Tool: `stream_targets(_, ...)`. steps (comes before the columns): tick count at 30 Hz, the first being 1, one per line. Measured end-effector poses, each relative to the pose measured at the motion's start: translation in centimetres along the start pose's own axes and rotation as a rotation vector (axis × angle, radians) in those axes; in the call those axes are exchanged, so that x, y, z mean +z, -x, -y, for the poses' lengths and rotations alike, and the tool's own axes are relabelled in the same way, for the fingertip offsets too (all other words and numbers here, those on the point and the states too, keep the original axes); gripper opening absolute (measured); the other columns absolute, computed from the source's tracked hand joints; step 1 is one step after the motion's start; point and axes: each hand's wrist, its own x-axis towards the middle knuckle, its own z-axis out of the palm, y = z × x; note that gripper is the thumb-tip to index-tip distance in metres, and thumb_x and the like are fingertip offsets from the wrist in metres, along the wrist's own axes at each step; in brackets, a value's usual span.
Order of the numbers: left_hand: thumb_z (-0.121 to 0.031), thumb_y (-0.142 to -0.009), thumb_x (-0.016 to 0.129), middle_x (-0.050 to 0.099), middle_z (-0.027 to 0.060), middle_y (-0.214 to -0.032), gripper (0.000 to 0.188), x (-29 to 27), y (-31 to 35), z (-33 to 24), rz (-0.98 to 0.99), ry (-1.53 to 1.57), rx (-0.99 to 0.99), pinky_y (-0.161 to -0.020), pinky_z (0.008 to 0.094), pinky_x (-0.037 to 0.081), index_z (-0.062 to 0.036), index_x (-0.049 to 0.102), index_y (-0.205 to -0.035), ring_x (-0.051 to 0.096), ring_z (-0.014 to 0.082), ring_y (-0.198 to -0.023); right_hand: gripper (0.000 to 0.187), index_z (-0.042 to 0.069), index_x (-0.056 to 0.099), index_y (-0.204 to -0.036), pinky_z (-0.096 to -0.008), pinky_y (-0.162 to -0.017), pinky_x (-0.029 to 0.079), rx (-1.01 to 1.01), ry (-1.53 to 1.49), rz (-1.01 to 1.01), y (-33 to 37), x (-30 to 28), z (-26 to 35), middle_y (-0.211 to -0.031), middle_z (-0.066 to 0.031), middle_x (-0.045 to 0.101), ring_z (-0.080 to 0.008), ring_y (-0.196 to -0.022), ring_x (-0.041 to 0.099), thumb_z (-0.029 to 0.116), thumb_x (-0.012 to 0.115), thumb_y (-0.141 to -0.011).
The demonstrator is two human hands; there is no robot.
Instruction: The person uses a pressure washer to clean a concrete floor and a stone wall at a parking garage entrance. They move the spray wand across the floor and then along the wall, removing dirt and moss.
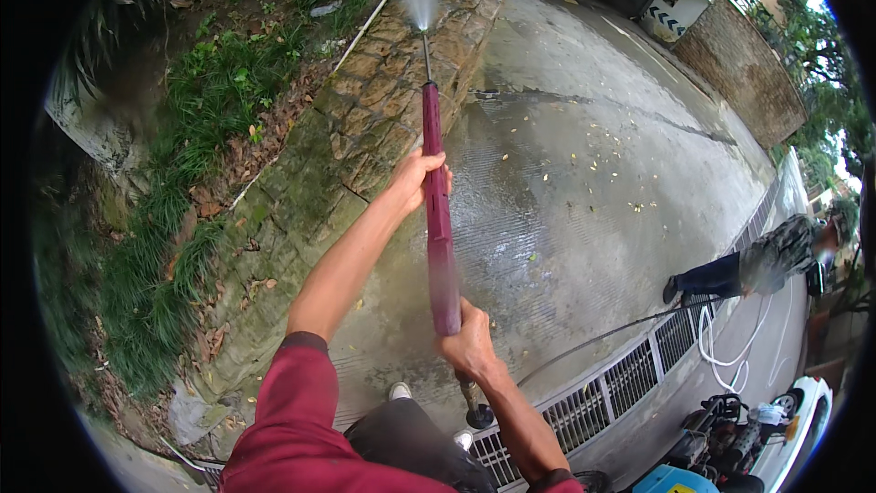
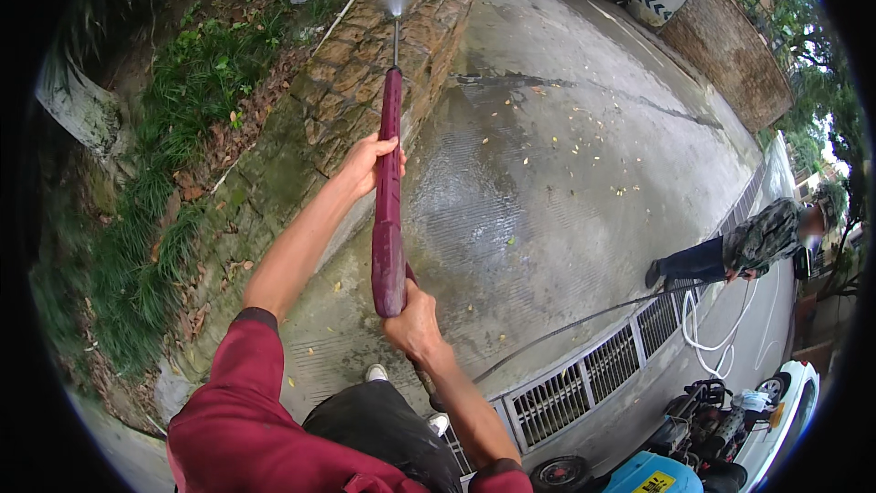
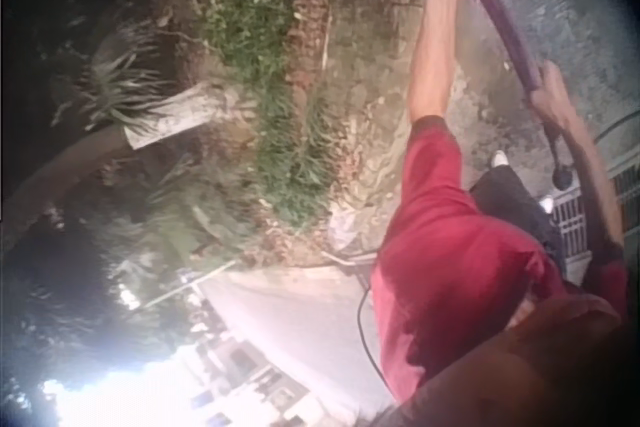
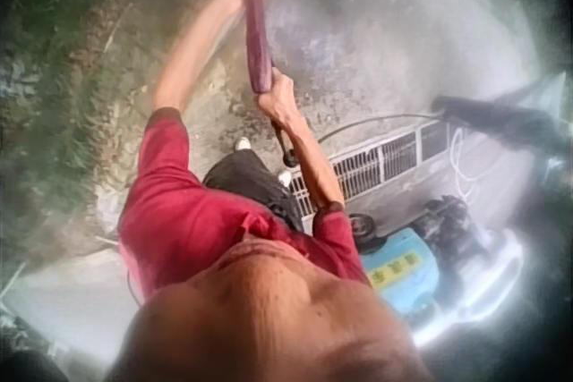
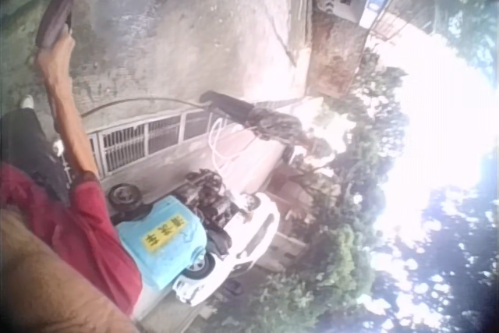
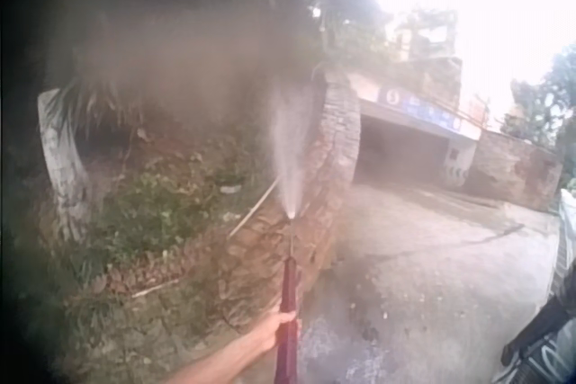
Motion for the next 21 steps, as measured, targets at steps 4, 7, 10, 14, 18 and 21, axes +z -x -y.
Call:
stream_targets(4, -0.013, -0.094, 0.056, 0.057, 0.0113, -0.082, 0.019, 1.7, -3.1, -0.4, 0.052, 0.015, 0.043, -0.060, 0.0371, 0.056, -0.0028, 0.046, -0.105, 0.061, 0.0219, -0.070, 0.029, -0.004, 0.061, -0.095, -0.0353, -0.071, 0.049, -0.011, -0.094, -0.035, -1.5, -1.2, 0.7, -0.077, -0.0155, 0.065, -0.0206, -0.074, 0.063, 0.003, 0.065, -0.068)
stream_targets(7, -0.014, -0.093, 0.058, 0.058, 0.0122, -0.082, 0.020, 3.6, -4.7, -0.4, 0.081, -0.017, 0.020, -0.058, 0.0380, 0.056, -0.0032, 0.046, -0.105, 0.061, 0.0227, -0.067, 0.027, -0.005, 0.058, -0.094, -0.0347, -0.072, 0.049, -0.005, -0.107, -0.050, -2.1, -1.4, 0.7, -0.075, -0.0179, 0.064, -0.0226, -0.073, 0.063, -0.001, 0.060, -0.067)
stream_targets(10, -0.011, -0.091, 0.059, 0.057, 0.0120, -0.080, 0.020, 4.8, -4.2, 0.8, 0.077, -0.015, 0.001, -0.056, 0.0393, 0.055, -0.0033, 0.045, -0.103, 0.061, 0.0234, -0.066, 0.030, -0.002, 0.061, -0.095, -0.0339, -0.068, 0.049, 0.064, -0.135, -0.033, -1.2, -1.9, -0.3, -0.079, -0.0092, 0.064, -0.0155, -0.073, 0.058, 0.004, 0.069, -0.067)
stream_targets(14, -0.010, -0.089, 0.060, 0.056, 0.0117, -0.080, 0.020, 5.7, -0.3, 4.2, 0.039, 0.022, -0.041, -0.058, 0.0430, 0.055, -0.0042, 0.045, -0.101, 0.062, 0.0255, -0.067, 0.036, -0.002, 0.058, -0.102, -0.0338, -0.071, 0.049, 0.025, -0.090, 0.022, 3.5, -4.7, -3.0, -0.073, -0.0136, 0.062, -0.0188, -0.071, 0.059, 0.002, 0.064, -0.066)
stream_targets(18, -0.016, -0.091, 0.061, 0.059, 0.0116, -0.080, 0.018, 5.4, 5.3, 7.7, 0.011, 0.105, -0.141, -0.066, 0.0430, 0.056, -0.0034, 0.049, -0.097, 0.062, 0.0261, -0.069, 0.036, -0.001, 0.059, -0.103, -0.0338, -0.068, 0.049, 0.055, -0.044, 0.158, 10.2, -8.5, -6.5, -0.073, -0.0121, 0.061, -0.0172, -0.070, 0.058, 0.002, 0.065, -0.067)
stream_targets(21, -0.019, -0.090, 0.065, 0.060, 0.0095, -0.076, 0.018, 5.1, 10.2, 10.9, -0.017, 0.253, -0.238, -0.068, 0.0418, 0.056, -0.0041, 0.055, -0.091, 0.062, 0.0249, -0.069, 0.030, -0.001, 0.059, -0.099, -0.0354, -0.067, 0.050, 0.024, 0.026, 0.237, 16.8, -10.9, -9.2, -0.074, -0.0138, 0.064, -0.0190, -0.070, 0.060, 0.002, 0.065, -0.069)
